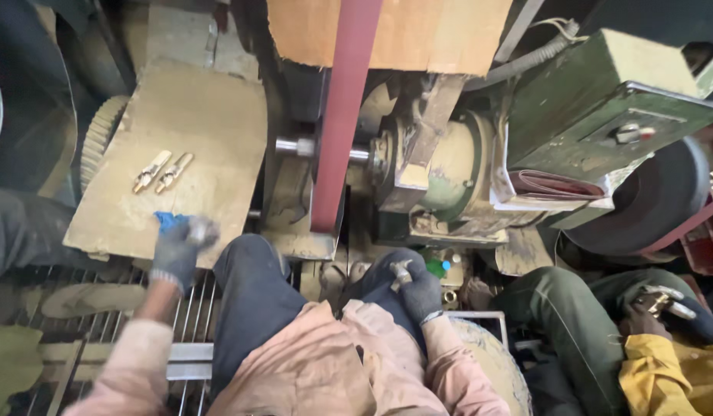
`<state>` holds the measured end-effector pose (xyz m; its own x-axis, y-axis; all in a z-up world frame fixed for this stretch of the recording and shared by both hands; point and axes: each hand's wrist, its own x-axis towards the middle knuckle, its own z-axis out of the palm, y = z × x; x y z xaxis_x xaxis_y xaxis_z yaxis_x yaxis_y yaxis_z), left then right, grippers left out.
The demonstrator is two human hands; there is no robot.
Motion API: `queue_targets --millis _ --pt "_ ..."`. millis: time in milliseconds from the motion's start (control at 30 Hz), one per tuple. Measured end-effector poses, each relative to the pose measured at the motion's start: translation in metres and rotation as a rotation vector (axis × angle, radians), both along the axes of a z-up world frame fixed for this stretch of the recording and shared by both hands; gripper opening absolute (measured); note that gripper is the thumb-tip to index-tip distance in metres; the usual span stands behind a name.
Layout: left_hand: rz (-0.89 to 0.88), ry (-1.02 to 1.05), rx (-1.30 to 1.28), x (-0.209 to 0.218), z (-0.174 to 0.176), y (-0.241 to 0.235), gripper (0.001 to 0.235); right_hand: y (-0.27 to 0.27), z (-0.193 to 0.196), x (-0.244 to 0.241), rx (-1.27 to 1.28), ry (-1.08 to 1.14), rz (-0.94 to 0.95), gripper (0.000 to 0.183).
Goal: The person holds a metal component and presses it against a moving abrasive belt, rotating and tilting it to grind various surfaces. They periodically wipe the part with a blue cloth to inspect the finish before continuing to grind different edges.
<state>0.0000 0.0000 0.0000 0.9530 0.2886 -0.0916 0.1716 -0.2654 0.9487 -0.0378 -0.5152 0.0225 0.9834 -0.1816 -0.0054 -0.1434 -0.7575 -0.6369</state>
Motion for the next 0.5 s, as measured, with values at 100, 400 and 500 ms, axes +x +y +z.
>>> queue_targets --millis 100,400,500 --pt "0.306 0.106 -0.494 -0.092 -0.037 -0.01 0.025 0.011 0.03 -0.01 0.276 0.101 -0.018 0.036" --pt "0.529 0.54 -0.285 -0.231 -0.053 -0.002 0.026 0.031 0.055 -0.01 0.098 0.005 0.033 0.026" --pt "0.342 0.672 -0.031 -0.225 -0.049 0.006 0.027 0.029 0.058 -0.011 0.181 0.026 0.038 0.025"
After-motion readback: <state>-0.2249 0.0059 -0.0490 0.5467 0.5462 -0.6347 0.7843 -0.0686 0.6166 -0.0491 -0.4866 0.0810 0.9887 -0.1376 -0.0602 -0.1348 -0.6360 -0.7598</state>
